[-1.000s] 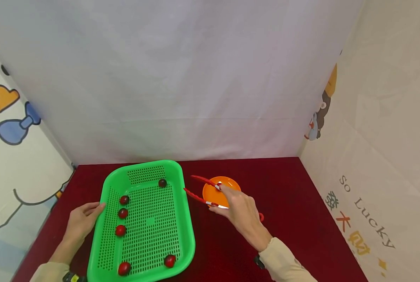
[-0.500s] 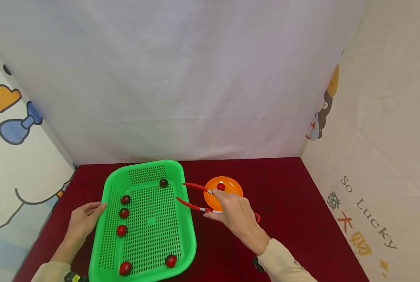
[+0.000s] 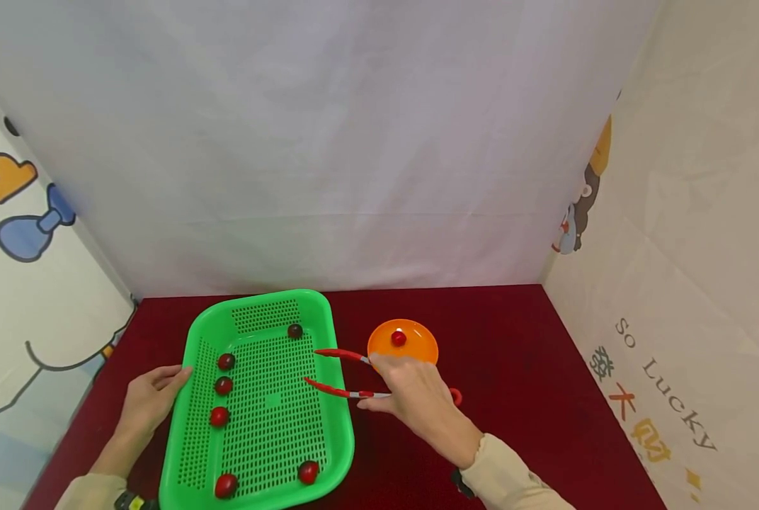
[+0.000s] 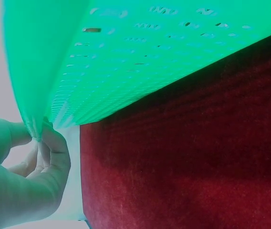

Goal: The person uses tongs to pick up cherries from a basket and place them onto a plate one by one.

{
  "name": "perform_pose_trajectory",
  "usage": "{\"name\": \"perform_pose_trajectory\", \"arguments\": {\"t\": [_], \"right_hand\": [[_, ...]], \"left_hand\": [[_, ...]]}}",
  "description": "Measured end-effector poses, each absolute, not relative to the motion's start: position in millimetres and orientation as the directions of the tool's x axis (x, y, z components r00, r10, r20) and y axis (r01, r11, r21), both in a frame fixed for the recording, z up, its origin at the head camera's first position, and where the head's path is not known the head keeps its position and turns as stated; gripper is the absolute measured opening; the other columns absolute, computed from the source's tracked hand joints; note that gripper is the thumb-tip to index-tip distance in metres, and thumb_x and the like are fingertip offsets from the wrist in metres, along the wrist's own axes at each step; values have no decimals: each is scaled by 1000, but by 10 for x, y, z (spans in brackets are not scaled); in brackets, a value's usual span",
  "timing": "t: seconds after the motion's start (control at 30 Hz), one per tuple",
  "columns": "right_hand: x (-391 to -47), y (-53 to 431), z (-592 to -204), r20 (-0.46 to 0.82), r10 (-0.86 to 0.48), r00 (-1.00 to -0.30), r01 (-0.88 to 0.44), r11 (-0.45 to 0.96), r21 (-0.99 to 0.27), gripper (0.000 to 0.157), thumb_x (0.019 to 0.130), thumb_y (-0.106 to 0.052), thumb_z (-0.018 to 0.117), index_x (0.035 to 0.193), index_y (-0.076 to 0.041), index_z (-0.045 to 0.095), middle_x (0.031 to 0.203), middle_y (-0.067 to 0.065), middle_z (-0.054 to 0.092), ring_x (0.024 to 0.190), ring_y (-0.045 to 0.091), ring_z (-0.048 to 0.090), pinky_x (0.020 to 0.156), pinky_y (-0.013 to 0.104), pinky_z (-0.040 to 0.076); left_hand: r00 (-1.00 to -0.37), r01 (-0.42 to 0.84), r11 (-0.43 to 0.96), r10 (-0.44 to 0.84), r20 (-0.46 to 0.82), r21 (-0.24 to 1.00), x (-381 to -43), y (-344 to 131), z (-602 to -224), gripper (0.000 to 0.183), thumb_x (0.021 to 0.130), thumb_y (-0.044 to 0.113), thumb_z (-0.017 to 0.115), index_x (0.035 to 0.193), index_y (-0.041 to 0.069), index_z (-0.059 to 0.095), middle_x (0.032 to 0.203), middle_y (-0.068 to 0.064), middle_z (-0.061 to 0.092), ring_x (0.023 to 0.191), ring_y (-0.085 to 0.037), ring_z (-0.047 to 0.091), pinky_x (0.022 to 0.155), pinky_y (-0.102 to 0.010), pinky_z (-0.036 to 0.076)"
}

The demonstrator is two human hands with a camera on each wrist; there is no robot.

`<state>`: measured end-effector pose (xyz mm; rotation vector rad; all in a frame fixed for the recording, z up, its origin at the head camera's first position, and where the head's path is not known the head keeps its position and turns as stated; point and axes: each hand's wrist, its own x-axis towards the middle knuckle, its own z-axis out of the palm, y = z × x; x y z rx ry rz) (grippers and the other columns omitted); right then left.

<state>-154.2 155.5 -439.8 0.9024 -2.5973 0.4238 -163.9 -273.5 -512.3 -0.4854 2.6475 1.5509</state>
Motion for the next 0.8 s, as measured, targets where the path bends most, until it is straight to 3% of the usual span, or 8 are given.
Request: {"name": "perform_pose_trajectory", "arguments": {"t": [0.3,0.43,0.6,0.8], "right_hand": [[-1514,1474,-4345,345,-591,-729,-664,734,-146,56,67,-47,95,106,-15,71,94,-6,76,59,5,53,49,15,40],[-1488,1444,-4325,310,-620,-720,-679,722,-133,59,68,-47,95,109,-11,73,94,-3,76,58,6,54,48,15,39],[-1463,1407,-4301,280,-645,-711,-693,709,-129,56,67,-47,94,103,-12,70,89,-5,73,52,4,41,45,15,34],[-1462,1357,-4294,206,-658,-724,-689,705,-170,51,67,-50,94,92,-15,65,69,-10,59,47,4,27,43,17,25]], "left_hand": [[-951,-283,452,-246,-187,846,-1630,-2732,-5105,59,107,36,57,140,-13,51,124,-33,63,77,-6,62,66,-21,53],[-952,-279,453,-245,-183,846,-1629,-2729,-5099,60,107,36,57,140,-13,52,123,-33,63,77,-5,62,65,-22,53],[-953,-279,460,-243,-182,843,-1630,-2734,-5094,60,107,36,56,140,-13,51,124,-34,63,77,-5,62,66,-21,53],[-951,-284,464,-247,-185,839,-1637,-2730,-5101,59,107,36,56,140,-13,52,125,-34,63,80,-8,63,66,-21,52]]}}
